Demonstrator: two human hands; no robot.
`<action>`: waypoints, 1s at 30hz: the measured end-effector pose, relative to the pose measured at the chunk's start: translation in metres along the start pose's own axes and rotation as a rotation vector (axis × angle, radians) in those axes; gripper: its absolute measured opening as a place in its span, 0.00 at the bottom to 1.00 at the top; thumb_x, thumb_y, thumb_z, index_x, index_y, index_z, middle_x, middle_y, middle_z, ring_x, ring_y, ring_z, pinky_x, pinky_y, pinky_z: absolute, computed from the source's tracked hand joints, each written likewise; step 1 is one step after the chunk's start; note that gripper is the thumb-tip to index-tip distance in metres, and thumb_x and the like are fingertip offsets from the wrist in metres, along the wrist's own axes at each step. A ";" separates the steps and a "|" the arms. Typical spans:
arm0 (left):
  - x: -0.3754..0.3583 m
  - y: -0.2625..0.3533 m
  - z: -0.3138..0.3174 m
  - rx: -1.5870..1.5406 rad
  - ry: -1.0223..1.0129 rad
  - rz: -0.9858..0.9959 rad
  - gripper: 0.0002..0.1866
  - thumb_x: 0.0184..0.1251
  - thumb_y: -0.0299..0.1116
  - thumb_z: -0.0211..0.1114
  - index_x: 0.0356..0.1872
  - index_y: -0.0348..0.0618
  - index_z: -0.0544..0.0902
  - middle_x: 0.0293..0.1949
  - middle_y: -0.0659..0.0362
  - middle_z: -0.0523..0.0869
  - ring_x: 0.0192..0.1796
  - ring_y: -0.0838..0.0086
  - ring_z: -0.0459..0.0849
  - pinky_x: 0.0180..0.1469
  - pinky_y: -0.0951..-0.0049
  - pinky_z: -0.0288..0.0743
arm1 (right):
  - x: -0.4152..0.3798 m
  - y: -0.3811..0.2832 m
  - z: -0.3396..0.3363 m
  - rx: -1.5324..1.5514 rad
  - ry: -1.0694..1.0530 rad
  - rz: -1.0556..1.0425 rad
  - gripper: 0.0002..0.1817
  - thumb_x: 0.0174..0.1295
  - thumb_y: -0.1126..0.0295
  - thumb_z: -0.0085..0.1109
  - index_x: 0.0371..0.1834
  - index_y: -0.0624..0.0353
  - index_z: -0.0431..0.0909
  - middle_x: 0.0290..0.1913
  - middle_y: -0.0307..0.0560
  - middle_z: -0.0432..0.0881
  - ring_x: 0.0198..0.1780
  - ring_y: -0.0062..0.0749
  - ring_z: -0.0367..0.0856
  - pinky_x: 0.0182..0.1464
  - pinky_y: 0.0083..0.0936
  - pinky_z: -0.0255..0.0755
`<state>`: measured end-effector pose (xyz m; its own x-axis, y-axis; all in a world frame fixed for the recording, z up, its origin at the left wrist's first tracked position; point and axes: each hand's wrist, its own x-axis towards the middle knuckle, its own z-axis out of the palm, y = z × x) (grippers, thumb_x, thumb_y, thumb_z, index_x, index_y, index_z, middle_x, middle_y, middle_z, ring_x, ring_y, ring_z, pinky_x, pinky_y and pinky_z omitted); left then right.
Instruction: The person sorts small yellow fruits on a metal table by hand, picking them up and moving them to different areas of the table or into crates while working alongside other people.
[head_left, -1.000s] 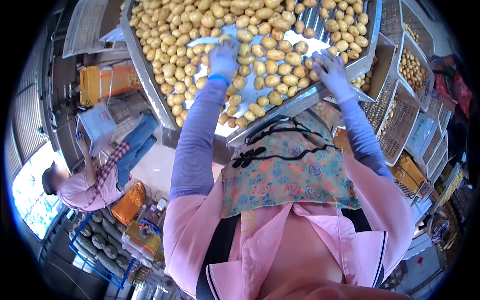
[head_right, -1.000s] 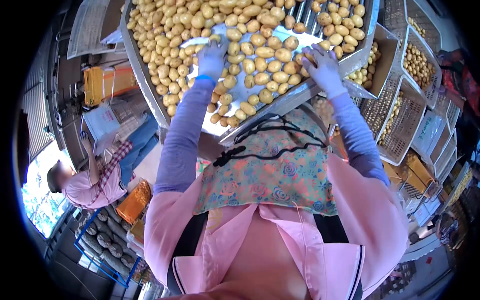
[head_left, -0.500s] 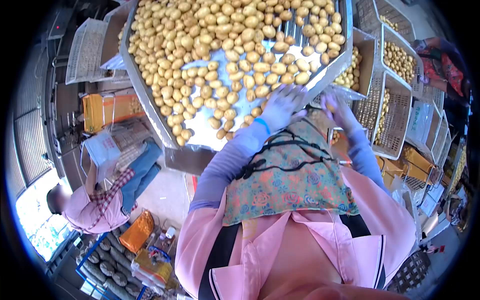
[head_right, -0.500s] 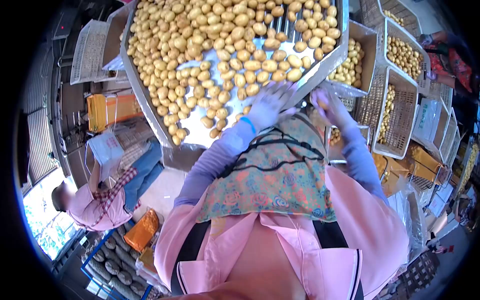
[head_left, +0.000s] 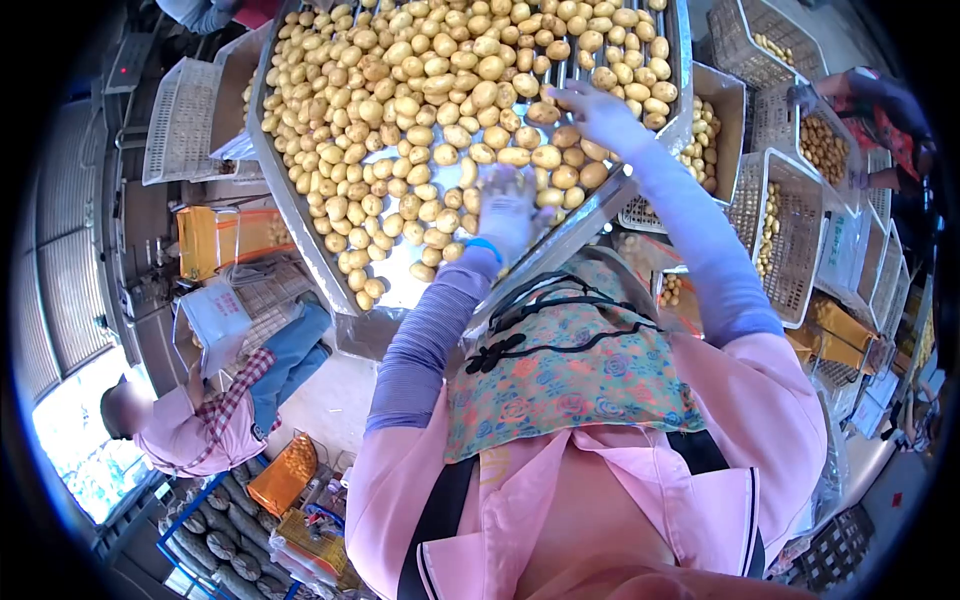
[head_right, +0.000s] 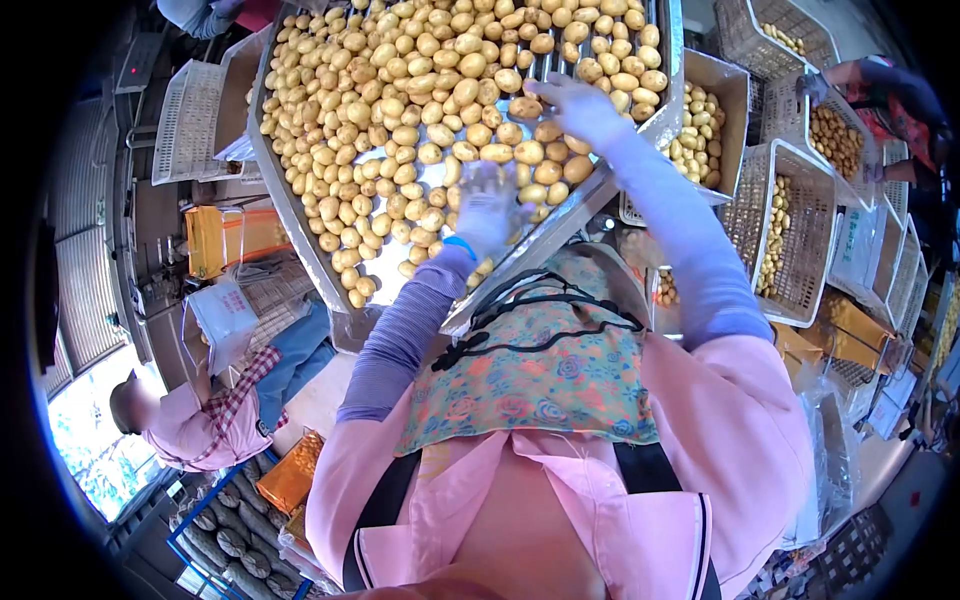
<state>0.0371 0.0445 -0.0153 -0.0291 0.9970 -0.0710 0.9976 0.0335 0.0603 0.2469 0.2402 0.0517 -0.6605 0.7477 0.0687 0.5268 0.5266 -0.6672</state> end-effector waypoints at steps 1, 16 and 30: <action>0.008 0.012 -0.008 -0.056 -0.059 0.099 0.45 0.71 0.63 0.53 0.77 0.39 0.60 0.74 0.39 0.65 0.80 0.46 0.55 0.78 0.44 0.48 | 0.029 0.008 0.016 -0.171 -0.047 -0.020 0.29 0.62 0.64 0.63 0.70 0.37 0.75 0.69 0.46 0.75 0.65 0.45 0.79 0.63 0.40 0.75; 0.146 -0.026 -0.011 -0.065 -0.102 0.094 0.13 0.67 0.33 0.59 0.51 0.50 0.82 0.56 0.49 0.80 0.47 0.57 0.88 0.42 0.53 0.83 | 0.043 0.055 0.022 0.787 -0.014 0.450 0.18 0.59 0.72 0.56 0.53 0.54 0.81 0.39 0.34 0.77 0.38 0.19 0.78 0.43 0.18 0.76; 0.129 0.065 -0.053 -0.821 0.193 0.250 0.16 0.74 0.41 0.57 0.55 0.43 0.77 0.46 0.44 0.85 0.41 0.49 0.87 0.45 0.51 0.80 | -0.086 0.025 0.034 2.316 -0.192 0.541 0.26 0.69 0.42 0.57 0.51 0.54 0.79 0.58 0.47 0.80 0.52 0.32 0.83 0.40 0.31 0.86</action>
<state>0.0954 0.1791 0.0322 0.1005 0.9736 0.2049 0.6185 -0.2225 0.7536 0.2989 0.1757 0.0036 -0.8164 0.5080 -0.2747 -0.5253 -0.8508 -0.0123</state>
